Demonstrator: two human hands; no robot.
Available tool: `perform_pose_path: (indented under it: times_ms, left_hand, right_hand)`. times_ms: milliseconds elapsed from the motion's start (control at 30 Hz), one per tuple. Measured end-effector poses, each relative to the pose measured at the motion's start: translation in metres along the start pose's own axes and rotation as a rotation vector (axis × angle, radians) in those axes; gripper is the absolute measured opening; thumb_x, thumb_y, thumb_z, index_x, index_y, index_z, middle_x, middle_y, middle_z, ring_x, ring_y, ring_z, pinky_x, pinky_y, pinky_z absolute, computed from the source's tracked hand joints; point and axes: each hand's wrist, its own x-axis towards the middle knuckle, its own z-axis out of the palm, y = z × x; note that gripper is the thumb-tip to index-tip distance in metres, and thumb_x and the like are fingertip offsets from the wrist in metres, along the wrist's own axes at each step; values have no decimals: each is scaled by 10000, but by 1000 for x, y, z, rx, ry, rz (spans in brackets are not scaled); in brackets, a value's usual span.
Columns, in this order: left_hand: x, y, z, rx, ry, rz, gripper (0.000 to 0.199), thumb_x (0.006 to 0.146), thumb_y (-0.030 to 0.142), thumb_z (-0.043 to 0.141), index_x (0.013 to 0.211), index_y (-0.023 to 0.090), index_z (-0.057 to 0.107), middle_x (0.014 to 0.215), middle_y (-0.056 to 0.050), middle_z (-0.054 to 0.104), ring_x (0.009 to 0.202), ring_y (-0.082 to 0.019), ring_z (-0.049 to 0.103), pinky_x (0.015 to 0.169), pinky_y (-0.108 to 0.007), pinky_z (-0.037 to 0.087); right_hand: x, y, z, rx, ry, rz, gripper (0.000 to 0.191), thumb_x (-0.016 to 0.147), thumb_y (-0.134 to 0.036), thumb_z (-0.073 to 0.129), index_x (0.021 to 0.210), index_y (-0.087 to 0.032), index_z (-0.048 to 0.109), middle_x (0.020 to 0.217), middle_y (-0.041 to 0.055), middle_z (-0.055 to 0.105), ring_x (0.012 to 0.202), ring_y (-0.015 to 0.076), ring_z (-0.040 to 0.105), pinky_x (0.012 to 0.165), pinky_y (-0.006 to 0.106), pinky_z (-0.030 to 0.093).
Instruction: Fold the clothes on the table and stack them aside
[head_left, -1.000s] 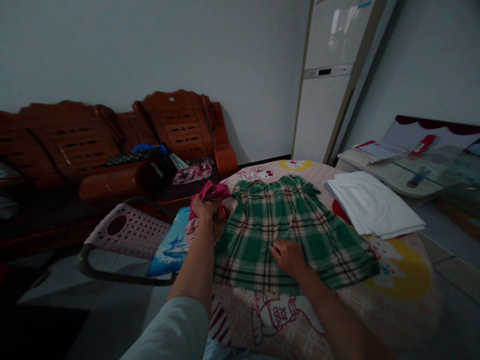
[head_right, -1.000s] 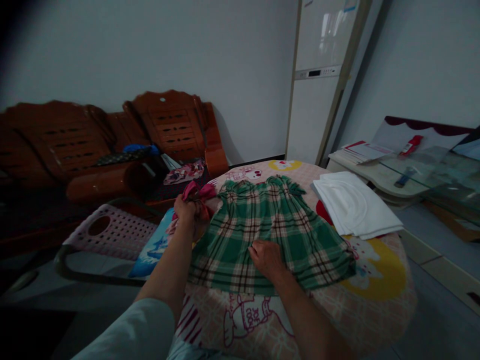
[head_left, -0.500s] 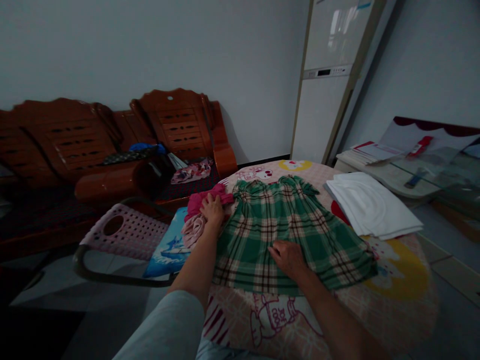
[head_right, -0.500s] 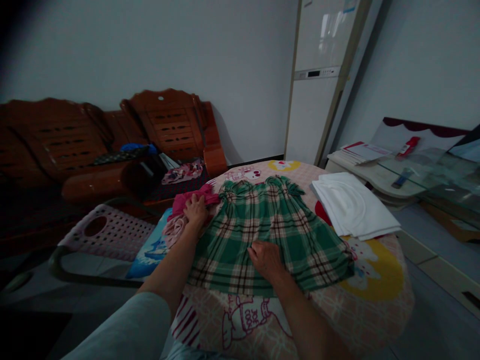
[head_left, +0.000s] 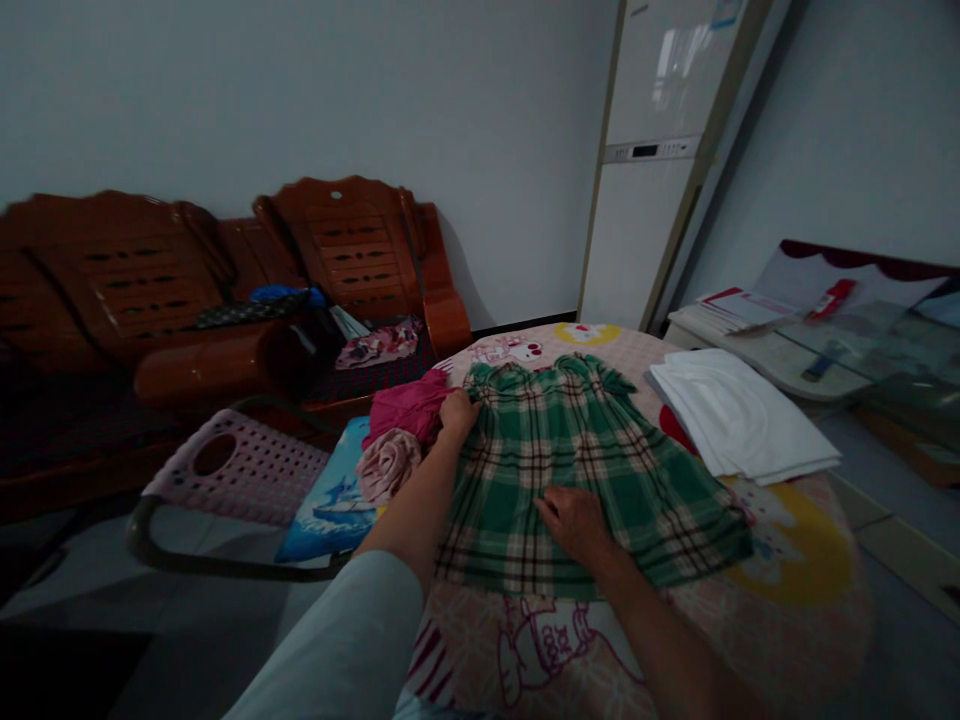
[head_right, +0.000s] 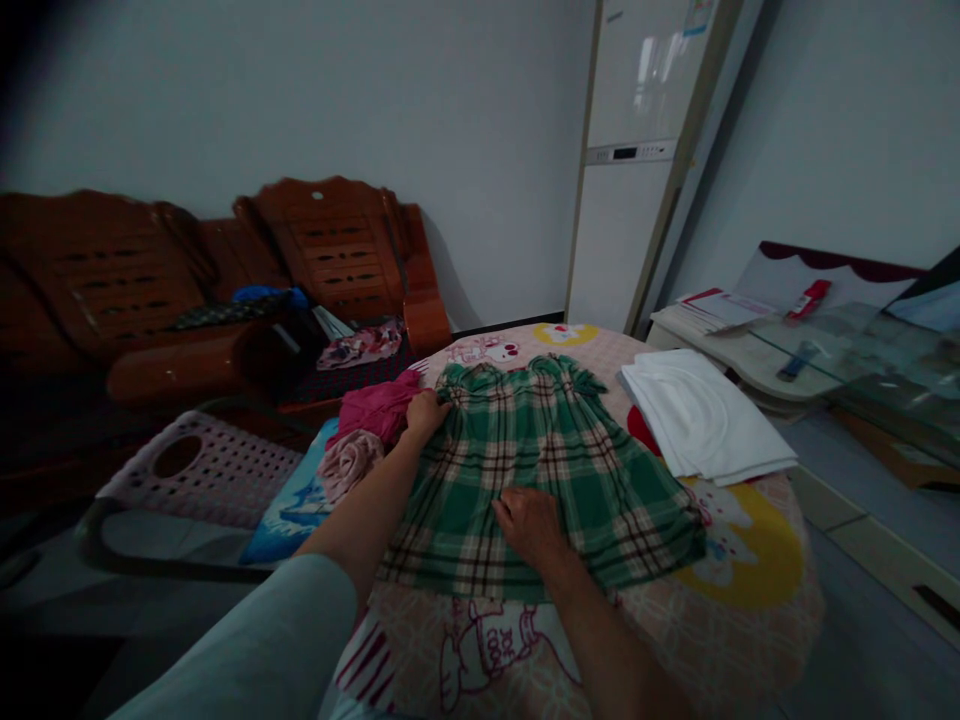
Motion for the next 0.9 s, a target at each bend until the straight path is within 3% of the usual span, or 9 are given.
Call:
perform_pose_path:
  times_ms: [100,300,467,567,667,900]
  left_hand:
    - [7,1,6,-15,34,-19,393,900,421,565,1114,106,664,1142,-200,678,1102,-304,642,879,-352,516]
    - [22,-4,3,-115,42,-37,246,847,204,558,1031,141,707,1095,-148,713,1087,-266,655,870,-304,506]
    - [35,-18,-8,-139,12,-105,257,816,98,501,957,97,716,856,-137,743,887,-226,710,757,-248,519]
    - [42,-25,-13,-137,-13,-143,255,816,88,497,947,66,714,762,-150,729,767,-226,715,687,-246,520]
    - [47,-26,-15,-129,-2,-142,289,817,95,501,1024,48,697,781,-165,729,768,-239,716,670,-257,519]
    - [62,-23,-21,-118,-8,-24,335,867,124,436,1083,78,688,802,-138,736,722,-197,707,645,-232,510]
  right_hand:
    - [0,0,0,-4,-6,0,285,943,-315,510,718,-181,622,723,31,671,677,143,593,613,282,259]
    - [0,0,1,-8,5,-4,287,945,-311,516,710,-180,617,722,31,674,675,141,597,615,279,267]
    - [0,0,1,-4,11,-8,283,940,-307,527,709,-180,629,707,31,668,663,141,587,611,277,265]
    - [0,0,1,6,10,-11,283,941,-309,528,711,-181,632,710,29,670,661,140,583,608,278,259]
    - [-1,0,1,11,7,-7,294,943,-312,529,699,-180,625,700,25,664,653,138,576,607,280,255]
    - [-1,0,0,2,4,-2,298,946,-319,521,698,-186,619,692,17,655,637,133,562,606,279,253]
